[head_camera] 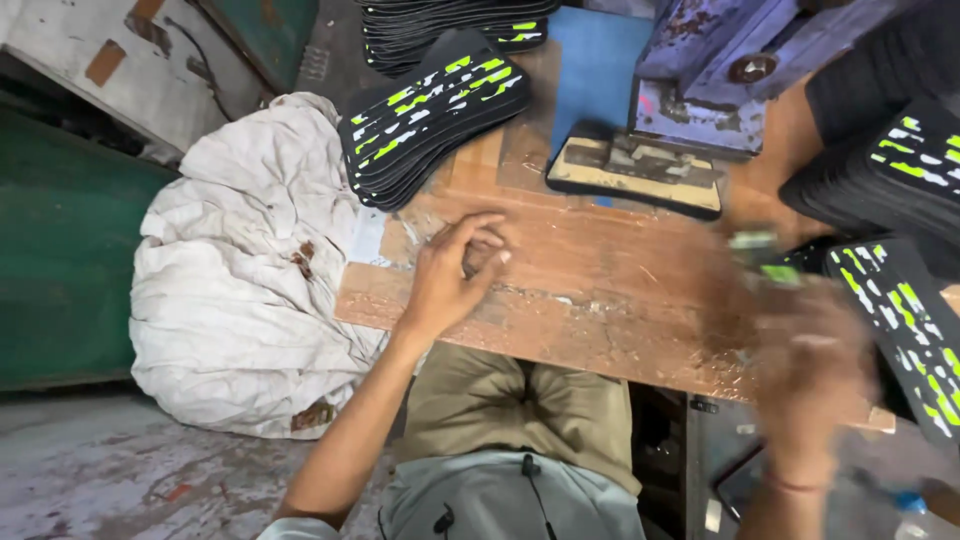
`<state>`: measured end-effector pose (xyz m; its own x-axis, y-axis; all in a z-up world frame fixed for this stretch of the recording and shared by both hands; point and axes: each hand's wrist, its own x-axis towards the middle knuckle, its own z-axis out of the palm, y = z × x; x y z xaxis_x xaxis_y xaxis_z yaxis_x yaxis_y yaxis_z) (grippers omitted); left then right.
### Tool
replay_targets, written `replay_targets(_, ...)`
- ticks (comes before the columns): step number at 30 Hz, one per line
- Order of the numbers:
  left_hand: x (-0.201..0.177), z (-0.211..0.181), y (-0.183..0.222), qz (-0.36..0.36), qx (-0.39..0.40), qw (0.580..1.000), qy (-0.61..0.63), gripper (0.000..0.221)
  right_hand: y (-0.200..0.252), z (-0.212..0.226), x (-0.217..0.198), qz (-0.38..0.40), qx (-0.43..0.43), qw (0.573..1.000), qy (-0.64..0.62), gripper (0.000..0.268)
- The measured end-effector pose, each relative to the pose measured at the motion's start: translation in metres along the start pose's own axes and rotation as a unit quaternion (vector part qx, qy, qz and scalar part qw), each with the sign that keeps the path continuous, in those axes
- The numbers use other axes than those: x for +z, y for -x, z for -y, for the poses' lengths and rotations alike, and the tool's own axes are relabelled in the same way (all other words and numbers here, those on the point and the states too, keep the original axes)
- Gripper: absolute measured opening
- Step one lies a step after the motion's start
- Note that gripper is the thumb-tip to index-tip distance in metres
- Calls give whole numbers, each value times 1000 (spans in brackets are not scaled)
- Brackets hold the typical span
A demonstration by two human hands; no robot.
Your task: Sorting and stacking printed fabric pieces on a wooden workbench.
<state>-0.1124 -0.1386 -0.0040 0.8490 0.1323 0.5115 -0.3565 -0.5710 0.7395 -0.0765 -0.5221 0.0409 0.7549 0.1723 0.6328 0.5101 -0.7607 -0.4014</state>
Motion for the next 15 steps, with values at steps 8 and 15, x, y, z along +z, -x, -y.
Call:
replay_targets(8,3,10,-3,-8,-160,982,97,49,3,71,70,210,-60,976,-3,41)
replay_targets(15,37,46,-83,110,-212,965,112,68,-5,69,79,206,-65,976,-30,35)
